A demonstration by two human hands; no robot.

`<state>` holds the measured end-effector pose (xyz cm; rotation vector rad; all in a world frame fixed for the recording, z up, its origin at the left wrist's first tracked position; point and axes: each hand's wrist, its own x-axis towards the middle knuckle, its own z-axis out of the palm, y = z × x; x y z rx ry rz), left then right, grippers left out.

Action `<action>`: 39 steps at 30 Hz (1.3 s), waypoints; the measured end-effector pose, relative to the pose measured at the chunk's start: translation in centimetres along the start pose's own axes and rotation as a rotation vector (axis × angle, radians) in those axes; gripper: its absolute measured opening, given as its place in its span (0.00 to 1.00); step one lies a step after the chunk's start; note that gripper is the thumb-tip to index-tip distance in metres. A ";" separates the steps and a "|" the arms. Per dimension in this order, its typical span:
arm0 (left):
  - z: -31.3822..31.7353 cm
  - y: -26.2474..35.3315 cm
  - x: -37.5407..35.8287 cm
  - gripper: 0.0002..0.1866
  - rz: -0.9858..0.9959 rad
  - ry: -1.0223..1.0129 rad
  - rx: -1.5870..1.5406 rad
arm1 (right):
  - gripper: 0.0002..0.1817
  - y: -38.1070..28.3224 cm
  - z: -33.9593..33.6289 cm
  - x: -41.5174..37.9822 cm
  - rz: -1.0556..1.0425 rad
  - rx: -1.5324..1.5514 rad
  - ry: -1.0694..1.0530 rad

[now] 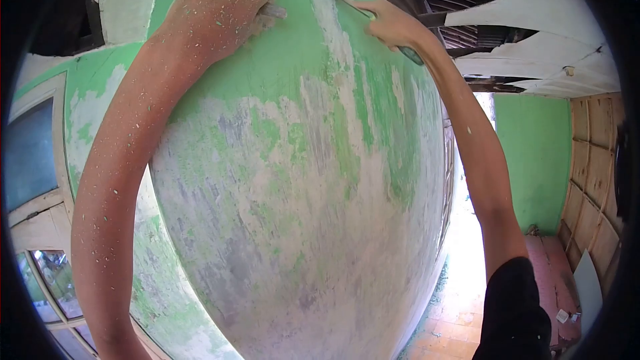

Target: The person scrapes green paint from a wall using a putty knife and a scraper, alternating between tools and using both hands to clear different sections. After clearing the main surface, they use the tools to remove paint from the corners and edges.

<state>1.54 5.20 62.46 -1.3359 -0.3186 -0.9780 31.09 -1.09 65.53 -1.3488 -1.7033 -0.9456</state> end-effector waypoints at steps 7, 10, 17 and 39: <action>-0.5 0.3 0.4 0.23 -0.080 -0.148 0.017 | 0.42 0.5 -1.1 4.6 0.035 -0.025 0.109; -0.9 0.4 0.4 0.23 -0.074 -0.185 0.029 | 0.43 1.0 -1.1 2.1 0.021 -0.027 -0.005; -0.6 0.3 1.1 0.23 -0.119 -0.214 -0.023 | 0.43 2.1 -1.5 4.8 0.021 -0.055 0.041; -0.6 0.2 1.2 0.19 -0.101 -0.137 0.003 | 0.39 3.8 -2.0 5.7 -0.203 -0.196 0.067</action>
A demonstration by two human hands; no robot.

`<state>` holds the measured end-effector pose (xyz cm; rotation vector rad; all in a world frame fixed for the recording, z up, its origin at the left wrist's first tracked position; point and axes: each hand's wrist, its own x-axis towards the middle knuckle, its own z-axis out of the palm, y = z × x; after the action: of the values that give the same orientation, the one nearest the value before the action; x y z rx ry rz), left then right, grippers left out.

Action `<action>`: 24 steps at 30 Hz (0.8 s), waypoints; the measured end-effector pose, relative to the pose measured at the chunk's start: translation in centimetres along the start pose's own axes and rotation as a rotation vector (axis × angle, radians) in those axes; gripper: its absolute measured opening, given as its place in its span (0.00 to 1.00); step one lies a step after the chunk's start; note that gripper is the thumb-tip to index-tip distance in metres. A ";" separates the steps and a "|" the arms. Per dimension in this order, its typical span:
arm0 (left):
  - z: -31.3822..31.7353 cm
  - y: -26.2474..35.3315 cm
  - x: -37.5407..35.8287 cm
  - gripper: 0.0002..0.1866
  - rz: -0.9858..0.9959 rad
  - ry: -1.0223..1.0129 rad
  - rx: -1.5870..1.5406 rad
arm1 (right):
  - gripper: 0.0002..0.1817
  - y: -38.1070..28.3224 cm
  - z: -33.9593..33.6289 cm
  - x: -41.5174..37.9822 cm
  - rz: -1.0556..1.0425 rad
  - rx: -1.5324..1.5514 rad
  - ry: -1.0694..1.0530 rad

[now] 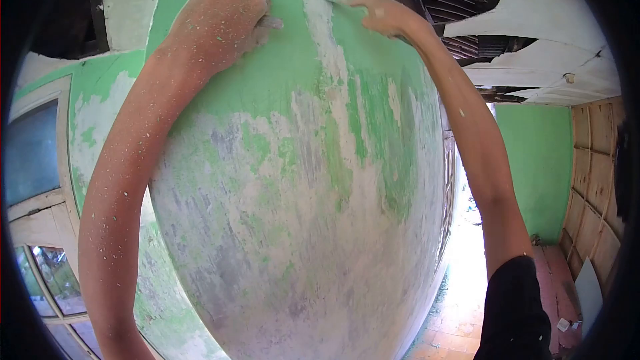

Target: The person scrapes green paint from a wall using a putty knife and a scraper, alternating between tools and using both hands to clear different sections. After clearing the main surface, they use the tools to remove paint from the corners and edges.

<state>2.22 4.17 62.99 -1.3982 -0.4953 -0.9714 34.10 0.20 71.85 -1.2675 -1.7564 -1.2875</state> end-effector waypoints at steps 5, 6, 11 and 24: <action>-0.2 -0.1 0.0 0.17 -0.039 -0.033 -0.044 | 0.38 -4.4 -1.6 -1.8 0.203 -0.016 -0.077; 0.3 -0.1 -0.1 0.17 -0.023 0.005 -0.021 | 0.37 -5.0 -1.4 -2.4 0.199 -0.009 -0.098; 0.0 0.0 -0.3 0.17 -0.014 0.048 -0.044 | 0.36 -3.3 -1.3 0.9 0.173 -0.029 -0.024; -0.6 0.2 -0.7 0.18 -0.028 0.076 -0.044 | 0.40 -0.6 5.7 -4.6 0.119 0.094 0.244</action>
<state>1.82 3.80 62.24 -1.3916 -0.4401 -1.0594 35.53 3.93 65.67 -1.0950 -1.5284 -1.2205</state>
